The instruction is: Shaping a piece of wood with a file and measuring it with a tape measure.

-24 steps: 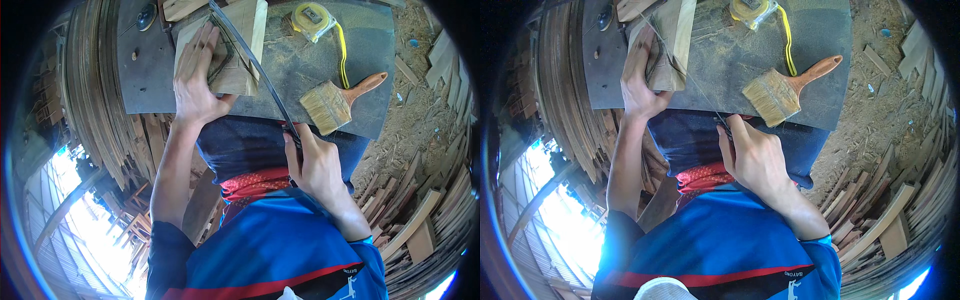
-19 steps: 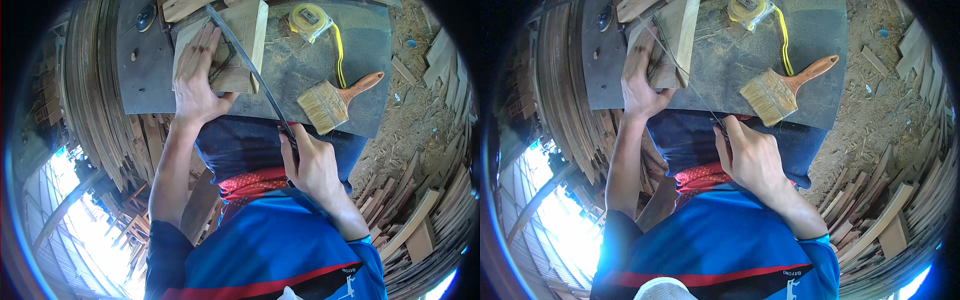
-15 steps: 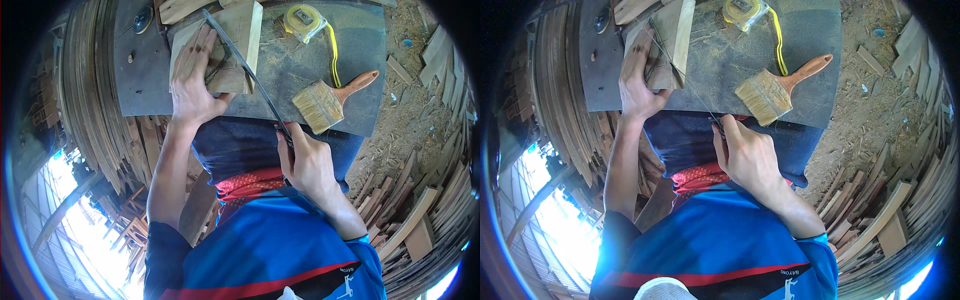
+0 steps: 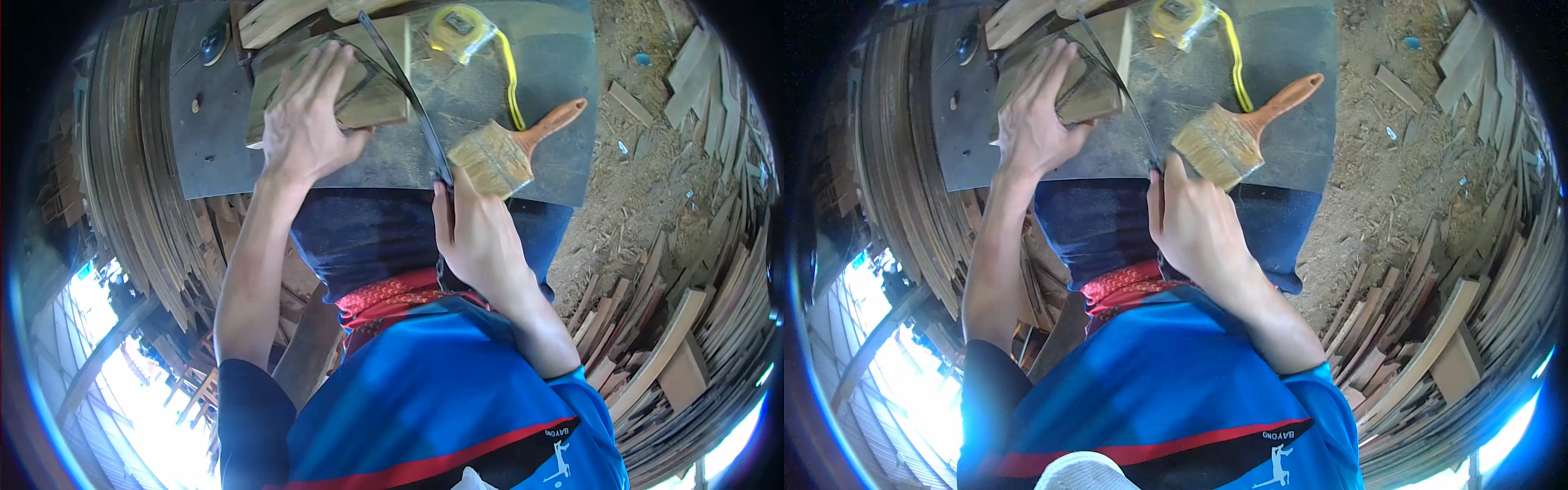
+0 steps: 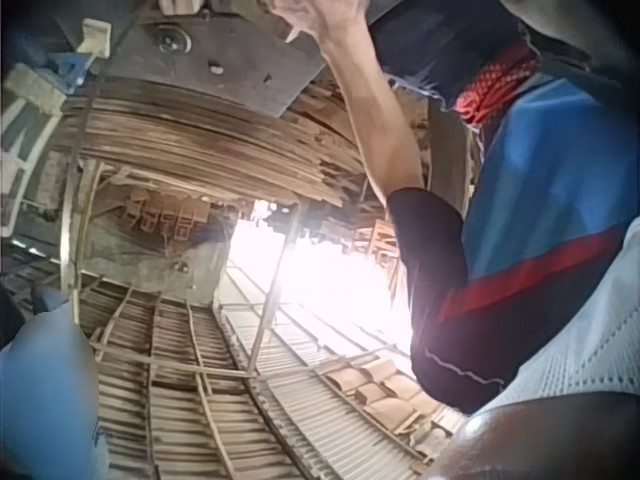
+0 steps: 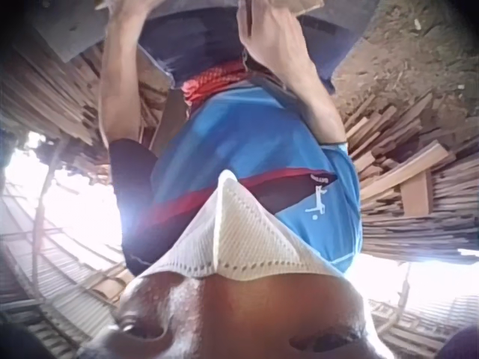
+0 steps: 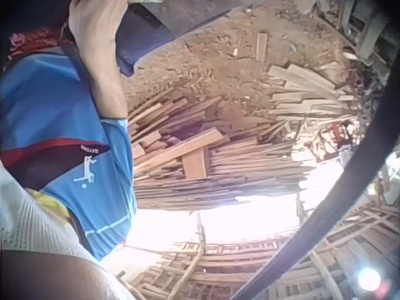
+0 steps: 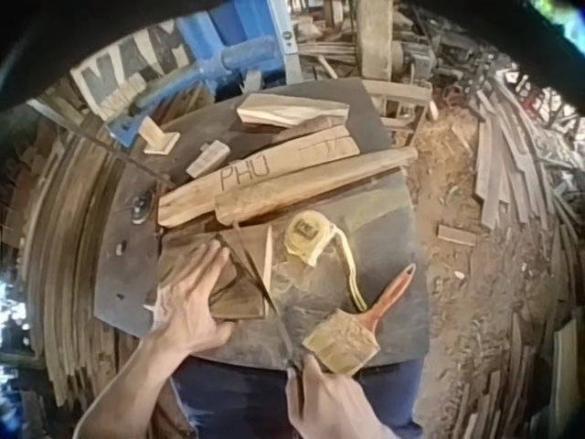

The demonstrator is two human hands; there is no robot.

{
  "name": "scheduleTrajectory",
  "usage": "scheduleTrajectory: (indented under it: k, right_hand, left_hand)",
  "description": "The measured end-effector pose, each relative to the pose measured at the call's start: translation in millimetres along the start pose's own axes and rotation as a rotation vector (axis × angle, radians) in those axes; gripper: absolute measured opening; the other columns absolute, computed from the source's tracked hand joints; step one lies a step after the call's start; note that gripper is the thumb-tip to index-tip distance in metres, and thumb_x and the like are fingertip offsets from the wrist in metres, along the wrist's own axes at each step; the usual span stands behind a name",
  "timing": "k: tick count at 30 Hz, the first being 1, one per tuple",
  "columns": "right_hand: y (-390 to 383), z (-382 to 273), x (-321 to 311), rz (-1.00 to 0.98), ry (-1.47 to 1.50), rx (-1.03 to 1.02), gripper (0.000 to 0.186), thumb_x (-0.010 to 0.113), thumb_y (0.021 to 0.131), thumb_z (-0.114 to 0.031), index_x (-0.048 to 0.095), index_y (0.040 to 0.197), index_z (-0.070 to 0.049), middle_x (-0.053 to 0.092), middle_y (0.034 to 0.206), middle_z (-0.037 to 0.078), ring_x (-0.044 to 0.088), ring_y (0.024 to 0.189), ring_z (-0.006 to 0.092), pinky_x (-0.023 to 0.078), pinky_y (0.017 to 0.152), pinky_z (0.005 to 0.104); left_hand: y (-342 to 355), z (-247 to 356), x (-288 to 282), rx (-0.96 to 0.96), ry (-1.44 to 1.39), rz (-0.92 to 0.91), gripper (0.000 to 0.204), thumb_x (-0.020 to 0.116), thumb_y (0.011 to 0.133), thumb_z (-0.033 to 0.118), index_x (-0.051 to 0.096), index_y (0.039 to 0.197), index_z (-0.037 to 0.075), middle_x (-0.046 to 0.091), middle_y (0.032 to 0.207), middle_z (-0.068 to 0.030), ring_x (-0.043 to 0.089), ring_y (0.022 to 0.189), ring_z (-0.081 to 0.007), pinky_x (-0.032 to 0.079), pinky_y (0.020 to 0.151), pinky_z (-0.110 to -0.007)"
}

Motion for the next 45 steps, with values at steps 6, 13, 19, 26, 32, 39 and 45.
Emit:
scheduleTrajectory:
  k: [6, 13, 19, 26, 32, 39, 45]
  right_hand:
    - [10, 1, 2, -0.029, 0.110, 0.087, 0.025, 0.056, 0.105, -0.017, 0.053, 0.092, 0.004, 0.058, 0.058, 0.027, 0.062, 0.059, 0.0494, 0.050, 0.058, 0.0571]
    - [26, -9, -3, -0.062, 0.108, 0.067, 0.025, 0.057, 0.104, -0.015, 0.051, 0.087, 0.002, 0.055, 0.056, 0.026, 0.061, 0.056, 0.0490, 0.048, 0.055, 0.0549]
    - [10, -2, -1, -0.058, 0.128, 0.063, 0.026, 0.057, 0.105, -0.017, 0.050, 0.087, 0.001, 0.056, 0.055, 0.025, 0.061, 0.053, 0.0483, 0.048, 0.051, 0.0556]
    - [34, -3, 6, -0.043, 0.015, 0.022, 0.027, 0.057, 0.106, -0.019, 0.047, 0.090, 0.000, 0.055, 0.053, 0.021, 0.060, 0.050, 0.0460, 0.048, 0.049, 0.0541]
    - [39, -6, -3, -0.083, 0.007, 0.029, 0.027, 0.058, 0.106, -0.020, 0.048, 0.090, -0.001, 0.055, 0.052, 0.021, 0.060, 0.050, 0.0447, 0.047, 0.049, 0.0548]
    - [24, -10, 6, -0.107, 0.010, 0.032, 0.026, 0.058, 0.106, -0.019, 0.046, 0.091, -0.001, 0.055, 0.054, 0.020, 0.061, 0.050, 0.0430, 0.046, 0.047, 0.0521]
    - [48, -14, -4, -0.081, 0.119, 0.078, 0.029, 0.060, 0.105, -0.018, 0.045, 0.088, 0.001, 0.053, 0.054, 0.024, 0.058, 0.052, 0.0475, 0.044, 0.050, 0.0550]
  left_hand:
    - [13, -6, -3, 0.022, 0.064, -0.104, 0.094, 0.086, 0.069, 0.031, 0.050, 0.154, 0.011, 0.056, 0.154, -0.0141, 0.054, 0.142, -0.0325, 0.045, 0.118, -0.052]
    - [18, -9, -8, 0.054, 0.124, -0.132, 0.089, 0.085, 0.068, 0.030, 0.055, 0.150, 0.011, 0.059, 0.150, -0.0125, 0.059, 0.137, -0.0311, 0.056, 0.107, -0.044]
    - [14, -11, -6, 0.107, 0.156, -0.114, 0.090, 0.085, 0.067, 0.031, 0.055, 0.150, 0.013, 0.060, 0.150, -0.0120, 0.063, 0.133, -0.0297, 0.060, 0.101, -0.044]
    - [12, -10, -9, 0.112, 0.151, -0.123, 0.089, 0.086, 0.066, 0.033, 0.058, 0.148, 0.012, 0.061, 0.149, -0.0115, 0.063, 0.132, -0.0287, 0.061, 0.098, -0.043]
    - [17, 3, -14, 0.202, 0.155, -0.099, 0.091, 0.089, 0.064, 0.037, 0.060, 0.146, 0.015, 0.065, 0.144, -0.0099, 0.068, 0.126, -0.0289, 0.063, 0.095, -0.041]
    - [7, 9, -16, 0.230, 0.082, -0.138, 0.087, 0.086, 0.065, 0.039, 0.061, 0.145, 0.015, 0.066, 0.142, -0.0084, 0.069, 0.124, -0.0272, 0.063, 0.097, -0.040]
    - [15, 12, -15, 0.206, 0.105, -0.148, 0.087, 0.087, 0.063, 0.039, 0.063, 0.144, 0.016, 0.068, 0.140, -0.0092, 0.071, 0.120, -0.0267, 0.063, 0.096, -0.041]
Point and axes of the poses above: each hand's wrist, its own y-axis towards the middle knuckle, its own x-axis out of the palm, z = x × y, the point moved 10 cm from there along y, towards the middle knuckle
